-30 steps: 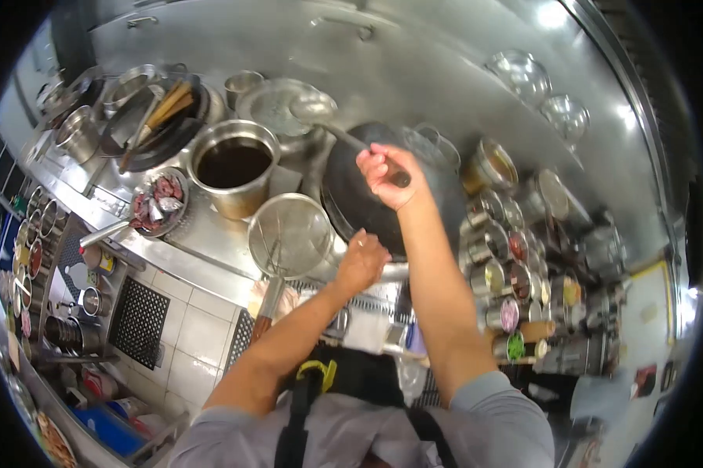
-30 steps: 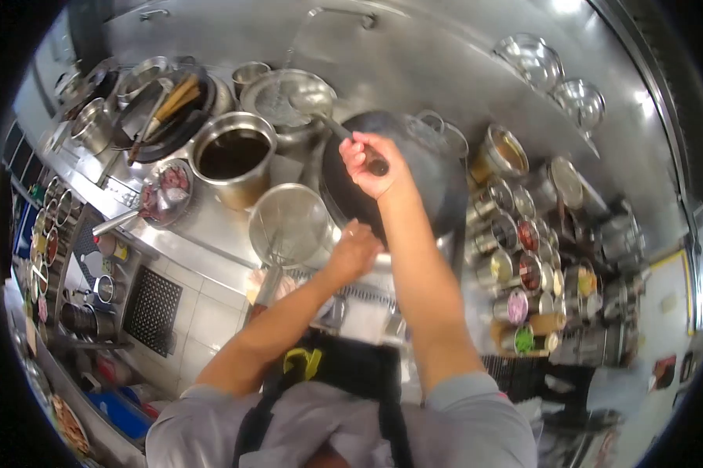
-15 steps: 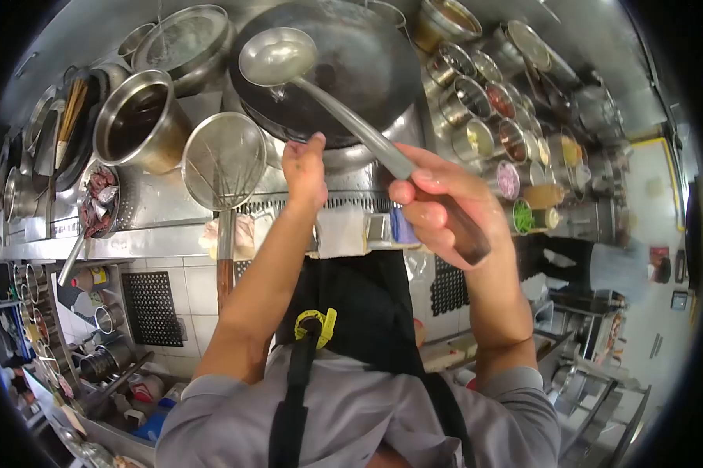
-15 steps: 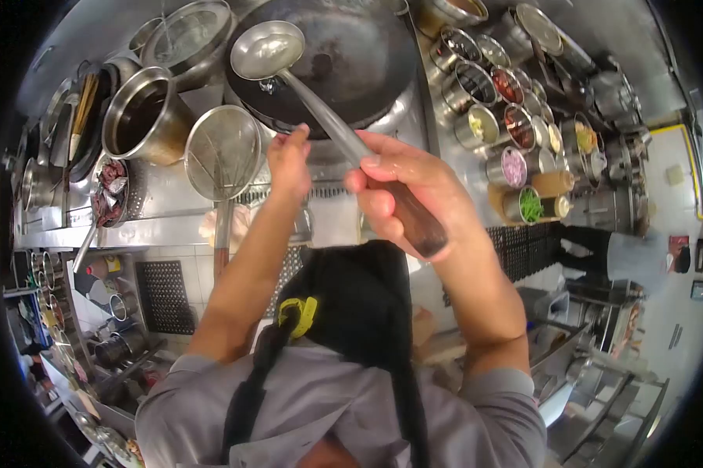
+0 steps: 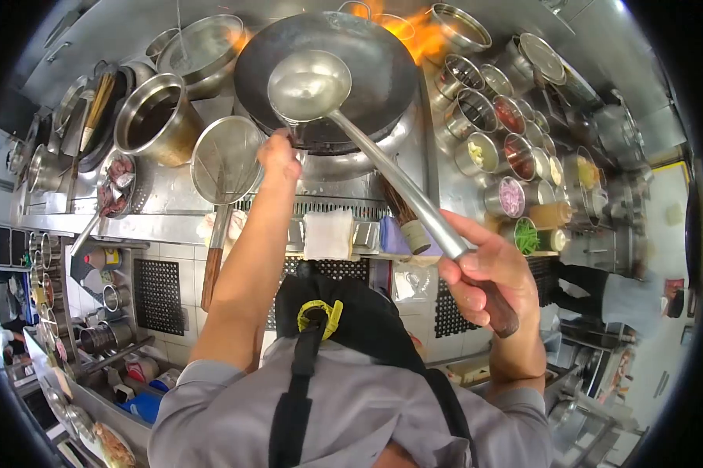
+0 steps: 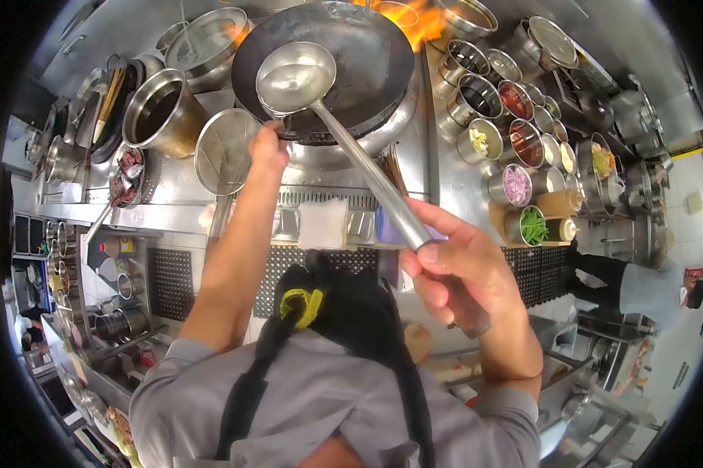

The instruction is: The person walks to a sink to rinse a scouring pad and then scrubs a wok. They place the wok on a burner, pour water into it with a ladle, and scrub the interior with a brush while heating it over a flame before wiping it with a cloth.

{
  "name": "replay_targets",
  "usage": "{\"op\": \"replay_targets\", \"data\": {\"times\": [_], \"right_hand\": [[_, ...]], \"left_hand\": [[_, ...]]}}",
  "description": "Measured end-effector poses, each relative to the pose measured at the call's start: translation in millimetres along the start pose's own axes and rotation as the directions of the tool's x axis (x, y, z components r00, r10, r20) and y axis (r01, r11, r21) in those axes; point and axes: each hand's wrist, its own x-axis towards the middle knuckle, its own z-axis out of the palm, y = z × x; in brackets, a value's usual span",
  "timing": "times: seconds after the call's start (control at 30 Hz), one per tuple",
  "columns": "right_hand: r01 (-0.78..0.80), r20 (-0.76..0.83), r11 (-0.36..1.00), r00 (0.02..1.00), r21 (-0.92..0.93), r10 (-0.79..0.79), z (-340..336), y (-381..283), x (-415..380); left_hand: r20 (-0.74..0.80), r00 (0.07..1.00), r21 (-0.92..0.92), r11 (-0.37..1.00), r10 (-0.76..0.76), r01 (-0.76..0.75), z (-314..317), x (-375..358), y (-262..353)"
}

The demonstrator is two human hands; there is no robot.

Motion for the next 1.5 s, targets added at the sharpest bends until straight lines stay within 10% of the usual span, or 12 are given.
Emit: {"op": "replay_targets", "data": {"times": [0.4,0.8,0.97,1.2,1.27,1.4,1.43,1.5], "right_hand": [[-0.023,0.14,0.997,0.99,-0.08,0.034,-44,-14,10],[0.112,0.154,0.883,0.987,-0.455,-0.045,16,-15,165],[0.363,0.25,0.41,0.919,-0.837,-0.304,82,-36,257],[0.395,0.339,-0.007,0.78,-0.919,-0.526,205,-28,484],[0.356,0.266,0.097,0.829,-0.929,-0.493,227,-8,512],[0.071,0.218,0.942,0.976,-0.327,0.002,237,-22,505],[-0.184,0.283,0.982,0.94,-0.041,0.188,232,-35,497],[-0.208,0.343,0.958,0.93,0.196,0.131,221,-42,470]], "left_hand": [[-0.033,0.999,0.012,0.999,-0.039,0.039,19,-25,-13],[0.346,0.937,0.114,0.993,-0.055,0.016,-40,-72,19],[0.274,0.96,0.335,0.942,-0.063,-0.034,-85,-69,45],[0.22,0.957,0.589,0.756,0.191,-0.286,-127,-68,67],[0.226,0.95,0.613,0.727,0.215,-0.31,-135,-68,78],[0.213,0.961,0.629,0.728,0.175,-0.272,-154,-52,93],[0.214,0.959,0.619,0.733,0.187,-0.281,-154,-48,96],[0.283,0.95,0.49,0.832,0.131,-0.261,-162,-23,87]]}}
